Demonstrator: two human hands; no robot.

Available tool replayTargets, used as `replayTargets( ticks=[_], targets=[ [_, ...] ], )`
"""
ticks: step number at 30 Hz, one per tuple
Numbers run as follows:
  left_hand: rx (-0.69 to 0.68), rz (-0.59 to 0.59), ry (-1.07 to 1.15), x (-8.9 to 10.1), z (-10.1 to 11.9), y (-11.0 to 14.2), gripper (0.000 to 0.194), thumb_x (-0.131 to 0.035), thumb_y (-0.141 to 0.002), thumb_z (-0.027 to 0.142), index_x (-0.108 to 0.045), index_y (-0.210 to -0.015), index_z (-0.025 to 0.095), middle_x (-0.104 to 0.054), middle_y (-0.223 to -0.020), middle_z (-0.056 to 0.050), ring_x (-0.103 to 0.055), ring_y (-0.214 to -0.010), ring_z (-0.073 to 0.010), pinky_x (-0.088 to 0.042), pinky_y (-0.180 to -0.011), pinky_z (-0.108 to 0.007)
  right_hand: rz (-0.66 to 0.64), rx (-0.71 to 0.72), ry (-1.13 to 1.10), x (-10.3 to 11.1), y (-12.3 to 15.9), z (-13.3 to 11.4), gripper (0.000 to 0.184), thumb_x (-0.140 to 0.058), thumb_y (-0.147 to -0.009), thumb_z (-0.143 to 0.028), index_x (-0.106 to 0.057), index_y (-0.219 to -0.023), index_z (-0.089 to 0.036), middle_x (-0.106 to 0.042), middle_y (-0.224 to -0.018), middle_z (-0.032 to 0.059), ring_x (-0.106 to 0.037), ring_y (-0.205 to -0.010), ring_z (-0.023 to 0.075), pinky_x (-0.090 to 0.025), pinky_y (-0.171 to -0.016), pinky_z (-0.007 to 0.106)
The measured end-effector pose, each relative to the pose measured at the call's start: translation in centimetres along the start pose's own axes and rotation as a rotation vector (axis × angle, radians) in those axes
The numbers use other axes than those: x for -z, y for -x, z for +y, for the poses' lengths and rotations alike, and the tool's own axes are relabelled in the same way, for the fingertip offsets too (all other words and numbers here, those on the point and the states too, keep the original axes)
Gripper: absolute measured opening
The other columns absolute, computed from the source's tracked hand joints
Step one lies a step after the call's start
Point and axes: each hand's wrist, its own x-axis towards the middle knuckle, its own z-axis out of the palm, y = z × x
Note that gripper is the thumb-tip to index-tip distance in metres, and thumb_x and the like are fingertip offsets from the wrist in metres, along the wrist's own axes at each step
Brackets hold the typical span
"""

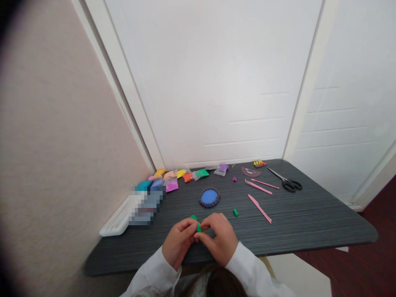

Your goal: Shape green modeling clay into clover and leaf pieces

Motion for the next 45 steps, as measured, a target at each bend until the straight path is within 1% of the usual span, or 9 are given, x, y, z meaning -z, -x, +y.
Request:
replayTargets(
  ticks=[6,10,18,21,26,30,34,40,45],
  targets=[
    [0.044,-0.011,0.232,-0.2,0.2,0.2,0.006,-0.058,-0.07,0.018,-0.058,-0.074,0.013,-0.058,-0.066,-0.001,-0.053,-0.058,-0.0067,-0.042,-0.058,-0.02,0.009,-0.039,-0.007,-0.2,0.0,-0.1,0.017,-0.062,-0.066,-0.025,-0.05,-0.075,-0.019,-0.054,-0.072,0.0012,-0.05,-0.07,0.0148,-0.041,-0.065,0.029],
    [0.124,0.056,0.332,0.1,0.7,0.5,0.025,-0.062,-0.065,0.012,-0.059,-0.09,0.015,-0.063,-0.078,-0.003,-0.059,-0.068,-0.0102,-0.047,-0.064,-0.021,0.001,-0.018,-0.054,0.1,0.0,-0.2,0.017,-0.06,-0.068,-0.026,-0.051,-0.081,-0.019,-0.054,-0.076,0.0019,-0.05,-0.073,0.0147,-0.042,-0.067,0.028],
    [0.102,0.137,0.349,0.1,0.6,0.3,0.017,-0.059,-0.067,0.009,-0.059,-0.084,0.008,-0.06,-0.07,-0.005,-0.057,-0.063,-0.0074,-0.046,-0.06,-0.017,0.103,-0.098,-0.155,0.5,0.2,0.2,0.016,-0.045,-0.079,-0.026,-0.049,-0.092,-0.019,-0.054,-0.082,0.0019,-0.051,-0.079,0.0132,-0.041,-0.073,0.028],
    [0.112,0.058,0.515,-0.8,1.0,0.3,0.005,-0.052,-0.072,0.011,-0.056,-0.074,0.01,-0.055,-0.068,-0.003,-0.053,-0.06,-0.0072,-0.041,-0.047,-0.016,0.172,-0.133,-0.192,0.5,0.0,0.3,0.016,-0.041,-0.082,-0.027,-0.049,-0.094,-0.02,-0.053,-0.086,0.0024,-0.05,-0.082,0.0133,-0.04,-0.074,0.028],
    [0.255,0.048,0.749,-2.8,1.6,-0.2,0.019,-0.046,-0.076,0.021,-0.043,-0.059,0.013,-0.039,-0.051,0.004,-0.037,-0.041,-0.0023,-0.026,-0.034,-0.012,0.252,-0.112,-0.217,0.7,-0.8,-0.2,0.019,-0.036,-0.083,-0.029,-0.049,-0.093,-0.02,-0.053,-0.088,0.0036,-0.05,-0.084,0.015,-0.04,-0.073,0.031],
    [0.218,0.117,0.609,-3.8,1.6,-0.4,0.013,-0.05,-0.075,0.021,-0.048,-0.086,0.016,-0.037,-0.047,0.007,-0.034,-0.034,-0.0015,-0.02,-0.03,-0.009,0.345,-0.03,-0.225,0.9,-1.0,-1.3,0.023,-0.032,-0.084,-0.029,-0.05,-0.095,-0.019,-0.053,-0.092,0.0053,-0.049,-0.089,0.0173,-0.038,-0.078,0.035],
    [0.042,0.115,0.485,-4.8,2.0,0.2,0.049,-0.053,-0.071,0.01,-0.036,-0.115,0.02,-0.059,-0.083,-0.004,-0.059,-0.08,-0.0129,-0.047,-0.07,-0.023,0.45,0.075,-0.209,0.7,-1.5,-3.4,0.033,-0.027,-0.084,-0.035,-0.048,-0.104,-0.019,-0.048,-0.108,0.0079,-0.042,-0.105,0.0207,-0.032,-0.09,0.042],
    [-0.018,-0.109,0.416,-6.1,2.9,0.9,0.049,-0.057,-0.069,0.028,-0.045,-0.117,0.023,-0.048,-0.121,-0.004,-0.035,-0.119,-0.0191,-0.019,-0.104,-0.029,0.289,0.13,0.072,-0.3,-3.1,-5.2,0.065,-0.008,-0.079,-0.058,-0.024,-0.128,-0.018,-0.015,-0.137,0.0098,-0.013,-0.126,0.0296,-0.012,-0.099,0.056],
    [0.006,-0.205,0.646,-5.4,3.8,0.3,0.067,-0.024,-0.072,0.064,-0.038,-0.123,0.024,-0.039,-0.13,-0.003,-0.021,-0.126,-0.02,-0.01,-0.105,-0.037,0.177,0.287,0.228,-1.5,-1.9,-4.7,0.068,0.0,-0.079,-0.055,-0.005,-0.133,-0.014,-0.007,-0.139,0.0139,-0.006,-0.127,0.0348,-0.004,-0.096,0.063]
  ],
)
